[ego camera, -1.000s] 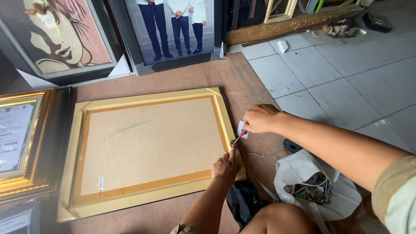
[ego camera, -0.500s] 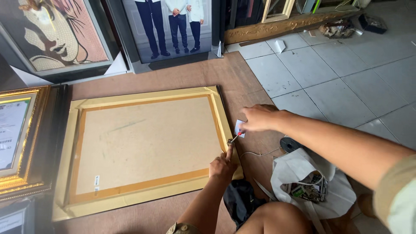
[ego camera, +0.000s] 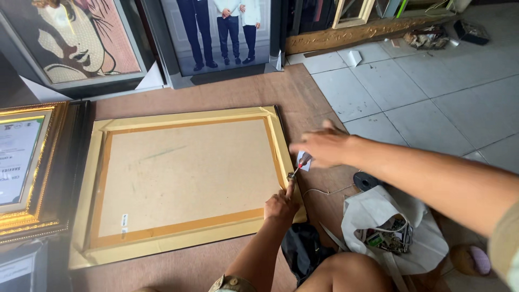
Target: The person sits on the floor and uses a screwdriver to attach metal hanging brackets to the back of a picture frame. They then thread a white cord through the brackets to create a hanging loop.
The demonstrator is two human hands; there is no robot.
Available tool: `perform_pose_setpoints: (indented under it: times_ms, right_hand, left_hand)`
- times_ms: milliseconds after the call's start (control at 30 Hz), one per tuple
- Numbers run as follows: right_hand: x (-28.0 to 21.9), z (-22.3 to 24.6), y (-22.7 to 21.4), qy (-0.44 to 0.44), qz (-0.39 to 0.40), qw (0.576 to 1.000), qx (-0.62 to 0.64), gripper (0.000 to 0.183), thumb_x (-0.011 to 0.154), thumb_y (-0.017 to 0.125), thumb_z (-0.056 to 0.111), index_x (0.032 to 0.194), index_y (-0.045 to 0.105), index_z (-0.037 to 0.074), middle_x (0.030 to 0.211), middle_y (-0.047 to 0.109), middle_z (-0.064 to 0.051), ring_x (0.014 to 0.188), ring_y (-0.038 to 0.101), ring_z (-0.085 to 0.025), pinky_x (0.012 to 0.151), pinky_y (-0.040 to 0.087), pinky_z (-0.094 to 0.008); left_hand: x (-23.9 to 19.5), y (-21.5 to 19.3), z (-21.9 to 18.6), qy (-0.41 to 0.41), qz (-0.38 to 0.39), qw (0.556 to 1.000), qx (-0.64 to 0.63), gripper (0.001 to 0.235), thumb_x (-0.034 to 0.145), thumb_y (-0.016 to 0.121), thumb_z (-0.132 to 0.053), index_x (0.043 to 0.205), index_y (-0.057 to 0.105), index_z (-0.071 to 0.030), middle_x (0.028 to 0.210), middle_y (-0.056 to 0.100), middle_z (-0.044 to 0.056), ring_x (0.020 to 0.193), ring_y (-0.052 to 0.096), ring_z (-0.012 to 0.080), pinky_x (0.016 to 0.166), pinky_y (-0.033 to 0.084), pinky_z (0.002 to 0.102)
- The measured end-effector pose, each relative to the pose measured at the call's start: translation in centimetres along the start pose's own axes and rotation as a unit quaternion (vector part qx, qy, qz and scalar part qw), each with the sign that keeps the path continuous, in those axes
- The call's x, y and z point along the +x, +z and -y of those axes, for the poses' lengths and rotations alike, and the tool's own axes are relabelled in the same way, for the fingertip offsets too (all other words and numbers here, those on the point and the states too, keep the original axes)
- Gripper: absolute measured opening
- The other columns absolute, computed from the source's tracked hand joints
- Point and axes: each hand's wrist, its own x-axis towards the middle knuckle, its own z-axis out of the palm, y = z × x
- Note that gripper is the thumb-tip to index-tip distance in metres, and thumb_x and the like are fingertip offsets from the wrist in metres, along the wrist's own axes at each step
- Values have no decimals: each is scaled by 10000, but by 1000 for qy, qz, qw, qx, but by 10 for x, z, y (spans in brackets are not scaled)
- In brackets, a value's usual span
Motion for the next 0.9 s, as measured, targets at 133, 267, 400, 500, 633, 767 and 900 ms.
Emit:
perform_pose_setpoints:
  times_ms: [133, 267, 400, 500, 633, 767, 900]
  right_hand:
    - [32, -33, 72, -230, -119, 945, -200, 201, 946, 581, 156, 983, 647, 342, 768, 663, 49, 765, 655, -191, 826, 423, -425]
    - [40, -17, 50, 63, 4, 983, 170, 318, 1027, 482, 433, 995, 703, 207, 585, 695, 47, 719, 720, -179, 799, 521, -395]
    - [14, -4, 15, -15, 38, 998, -40, 630, 880, 752, 433, 1438, 470, 356, 1309, 638, -92, 1075, 704, -320, 982, 425, -603]
    - [23, -46, 74, -258, -172, 928, -207, 169, 863, 679, 156, 927, 619, 301, 796, 597, 39, 765, 624, -201, 821, 392, -417]
    - [67, -35, 112, -161, -107, 975, 112, 118, 952, 620, 292, 978, 733, 275, 750, 758, -83, 750, 760, -331, 710, 582, -433]
    - [59, -25, 79, 204, 14, 962, 183, 509, 835, 616, 579, 1128, 691, 169, 1086, 712, -170, 1101, 695, -361, 852, 571, -512]
    - [37, -22, 48, 35, 19, 996, 83, 596, 847, 635, 576, 1338, 619, 239, 1163, 693, -175, 1109, 674, -345, 954, 528, -519]
  left_hand:
    - [2, 1, 1, -8, -2, 1000, 4, 827, 1038, 453, -549, 1653, -44, -309, 1322, 581, 103, 1184, 631, 308, 960, 563, 478]
    - [1, -6, -1, -1, -6, 1000, -8, 808, 1053, 460, -517, 1663, -16, -282, 1333, 587, 120, 1187, 636, 317, 958, 562, 478]
    - [4, 1, 1, 4, 0, 1000, -6, 819, 1050, 473, -500, 1658, -27, -278, 1340, 582, 124, 1180, 638, 330, 955, 563, 503]
    - [0, -5, -1, -2, 9, 1000, 4, 820, 1046, 447, -522, 1657, -52, -298, 1382, 559, 116, 1211, 620, 320, 964, 561, 496]
    - [5, 4, 6, 1, 0, 1000, 6, 820, 1054, 452, -519, 1661, -50, -290, 1368, 568, 128, 1187, 632, 325, 944, 568, 497]
    - [-2, -3, -3, 2, 9, 1000, 0, 807, 1057, 440, -515, 1658, -50, -289, 1379, 557, 118, 1208, 620, 321, 960, 560, 506]
    - [4, 2, 1, 3, -2, 1000, -6, 821, 1051, 456, -506, 1659, -50, -290, 1326, 574, 123, 1178, 630, 331, 941, 569, 496]
